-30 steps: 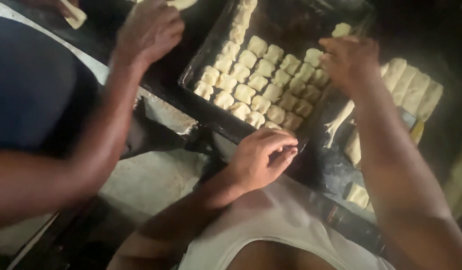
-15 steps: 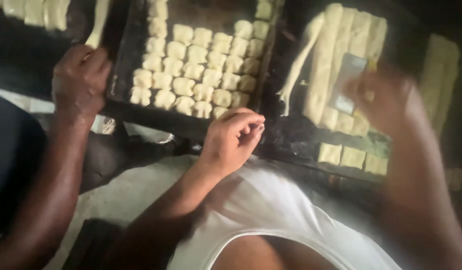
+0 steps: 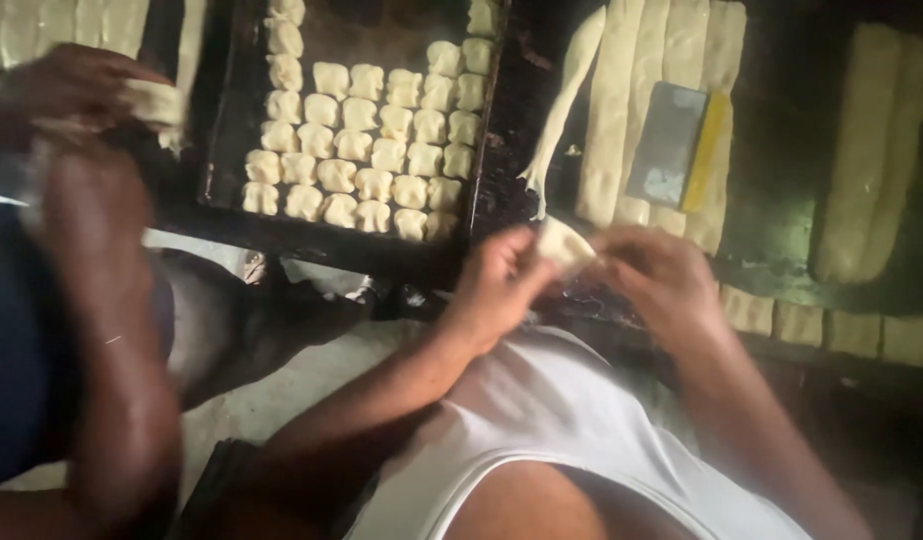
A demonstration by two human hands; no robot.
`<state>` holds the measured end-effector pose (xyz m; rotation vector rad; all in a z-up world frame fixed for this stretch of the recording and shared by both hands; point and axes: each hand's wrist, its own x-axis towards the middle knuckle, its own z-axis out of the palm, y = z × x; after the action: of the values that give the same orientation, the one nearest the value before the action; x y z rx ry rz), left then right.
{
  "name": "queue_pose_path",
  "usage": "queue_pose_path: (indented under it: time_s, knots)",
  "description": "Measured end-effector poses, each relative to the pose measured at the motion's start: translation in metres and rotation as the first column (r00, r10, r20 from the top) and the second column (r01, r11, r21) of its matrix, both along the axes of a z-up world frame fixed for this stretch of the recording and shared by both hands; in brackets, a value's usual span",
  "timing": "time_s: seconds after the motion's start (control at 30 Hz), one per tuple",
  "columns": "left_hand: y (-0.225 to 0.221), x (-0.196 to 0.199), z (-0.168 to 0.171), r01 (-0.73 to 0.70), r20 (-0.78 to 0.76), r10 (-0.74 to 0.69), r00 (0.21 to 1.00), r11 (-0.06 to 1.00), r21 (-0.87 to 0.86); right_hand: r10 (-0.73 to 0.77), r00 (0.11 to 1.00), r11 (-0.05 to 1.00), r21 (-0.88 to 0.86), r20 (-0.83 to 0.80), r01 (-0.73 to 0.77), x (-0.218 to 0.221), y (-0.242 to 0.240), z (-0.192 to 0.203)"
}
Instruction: The recorder and another person are manually shaping small pieces of dough and arranging them on metal baking trays.
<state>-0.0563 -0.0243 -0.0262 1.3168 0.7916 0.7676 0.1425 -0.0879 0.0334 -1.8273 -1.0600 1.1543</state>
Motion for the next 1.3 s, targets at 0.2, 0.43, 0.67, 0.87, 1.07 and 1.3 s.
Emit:
queue_pose_path:
  time_s: [0.2,0.43,0.67,0.87,1.07,1.3]
  knots:
    - [0.041,-0.021,0.034,-0.414,-0.019,0.416,0.909,0.907,0.074,0.203,0.758,0.882,0.220,0.620,-0.417,-0.015,0.095,-0.042]
    - [0.043,-0.035,0.045,-0.412,0.127,0.394,0.910,0.892,0.188,0.249,0.281,0.725,0.014,0.927,-0.688,-0.023,0.114,-0.062]
    - [0.029,-0.031,0.056,-0.326,-0.272,0.472,0.838,0.835,0.443,0.814,0.512,0.580,-0.332,0.275,-0.744,-0.025,0.036,0.037]
    - [-0.014,0.007,0.064,0.012,-0.228,0.030,0.973,0.984,0.179,0.291,0.942,0.878,0.344,0.166,-0.332,0.009,0.019,0.038]
    - [-0.031,0.040,0.072,0.091,-0.096,-0.075,0.993,0.980,0.174,0.264,0.957,0.949,0.212,-0.118,-0.235,0.055,0.006,0.004]
    - [-0.024,0.067,0.054,-0.033,-0.088,0.030,0.996,0.999,-0.033,-0.057,0.738,0.647,0.588,0.673,-0.486,0.045,-0.035,0.003]
